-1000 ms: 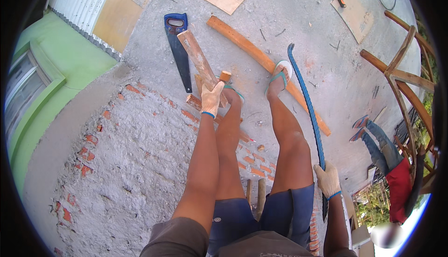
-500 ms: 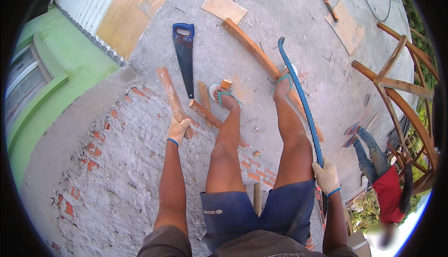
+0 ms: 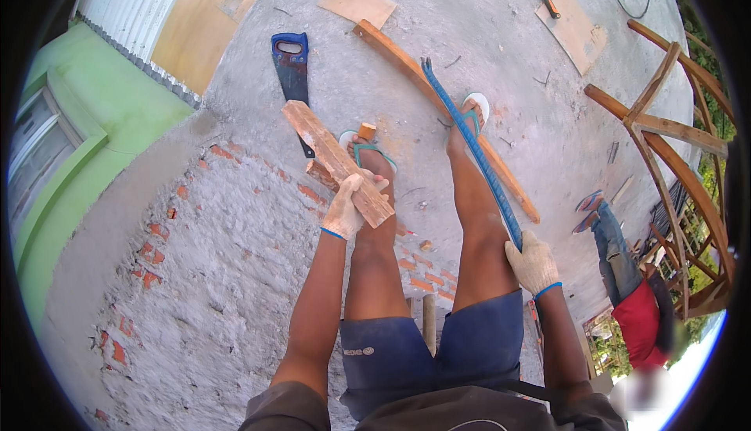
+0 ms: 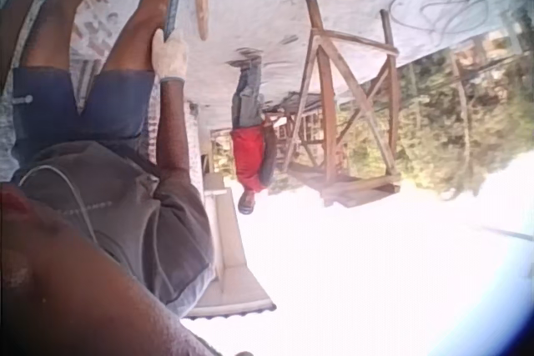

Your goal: The person measures a wooden plank with a tape measure, marks it with a pencil, and cuts it using a hand saw. The person also uses a crowbar to pry apart pieces of wood and moves them aside.

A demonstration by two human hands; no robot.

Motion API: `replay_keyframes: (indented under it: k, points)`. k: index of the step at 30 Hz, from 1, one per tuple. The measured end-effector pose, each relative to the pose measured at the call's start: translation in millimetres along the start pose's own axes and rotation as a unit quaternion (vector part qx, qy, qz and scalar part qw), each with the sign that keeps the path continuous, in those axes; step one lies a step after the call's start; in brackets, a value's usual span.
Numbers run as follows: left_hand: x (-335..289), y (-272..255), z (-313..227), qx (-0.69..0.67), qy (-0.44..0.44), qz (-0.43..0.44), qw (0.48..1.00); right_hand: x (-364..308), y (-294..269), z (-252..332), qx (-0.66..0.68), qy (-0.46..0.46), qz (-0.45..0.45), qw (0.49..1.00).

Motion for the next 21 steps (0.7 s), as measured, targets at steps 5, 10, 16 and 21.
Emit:
replay_keyframes:
  k: [5,10,16,21]
  points:
    - [21.1,82.8,51.5,-0.051,0.057,0.102,0.992,-28.1,35.7,80.4,0.043,-0.056,0.080,0.994]
    - [21.9,37.5,31.0,-0.197,0.128,0.118,0.965,38.8,68.1,107.4,0.116,-0.270,0.132,0.947]
    - [-9.4,-59.9,-19.7,-0.111,0.314,-0.151,0.931,347.7,111.9,53.1,-0.008,-0.100,-0.137,0.985]
    - [-11.4,-81.6,-27.9,-0.052,0.315,-0.227,0.920,480.0,191.9,70.0,-0.059,-0.026,-0.277,0.959]
Point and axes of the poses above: each hand's wrist, its own x-axis towards the middle knuckle, its own y-axis out of the palm, z = x × y, the point moved 10 cm from there along x, towards the middle knuckle, and after that the axes turned 15 degrees about -y, right-handed, at the moved point
